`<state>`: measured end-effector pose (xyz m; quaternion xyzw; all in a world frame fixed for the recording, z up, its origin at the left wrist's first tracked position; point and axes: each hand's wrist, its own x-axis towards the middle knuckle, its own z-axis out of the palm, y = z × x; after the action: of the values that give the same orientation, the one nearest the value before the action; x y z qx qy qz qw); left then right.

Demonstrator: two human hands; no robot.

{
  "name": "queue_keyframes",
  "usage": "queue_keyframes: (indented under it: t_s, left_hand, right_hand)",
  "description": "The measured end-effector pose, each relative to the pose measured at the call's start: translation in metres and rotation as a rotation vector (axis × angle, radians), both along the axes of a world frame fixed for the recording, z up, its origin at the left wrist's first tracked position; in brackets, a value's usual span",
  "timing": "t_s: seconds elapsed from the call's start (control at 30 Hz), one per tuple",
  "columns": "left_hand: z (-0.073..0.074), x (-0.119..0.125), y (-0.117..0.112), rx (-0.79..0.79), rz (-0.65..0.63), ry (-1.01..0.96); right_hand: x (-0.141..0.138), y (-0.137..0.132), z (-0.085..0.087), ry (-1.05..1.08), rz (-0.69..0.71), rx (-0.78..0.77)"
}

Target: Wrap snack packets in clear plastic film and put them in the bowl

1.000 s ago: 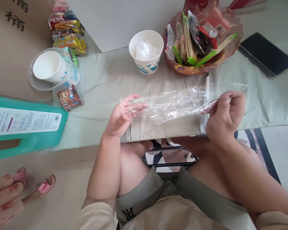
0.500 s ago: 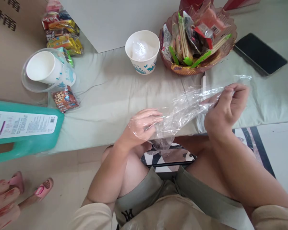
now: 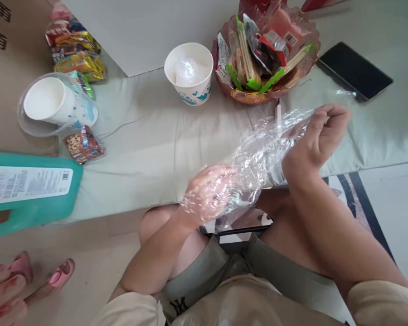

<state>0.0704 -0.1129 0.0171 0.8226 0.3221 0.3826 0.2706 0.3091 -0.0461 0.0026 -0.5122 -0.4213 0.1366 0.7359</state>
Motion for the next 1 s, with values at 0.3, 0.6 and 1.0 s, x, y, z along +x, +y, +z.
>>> queue_keyframes:
  t_s: [0.3,0.6,1.0]
  left_hand:
    - [0.015,-0.035,0.038,0.304,0.457,-0.351]
    - [0.007,-0.069,0.034,-0.059,0.168,0.254]
    - [0.026,-0.049,0.013,-0.177,0.066,0.473]
  right_hand:
    - [0.0,-0.01,0.017,0.053,0.116,0.177]
    - [0.008,-0.021,0.001,-0.071,0.164,0.016]
    - [0.009,-0.014,-0.015,-0.133,0.136,-0.168]
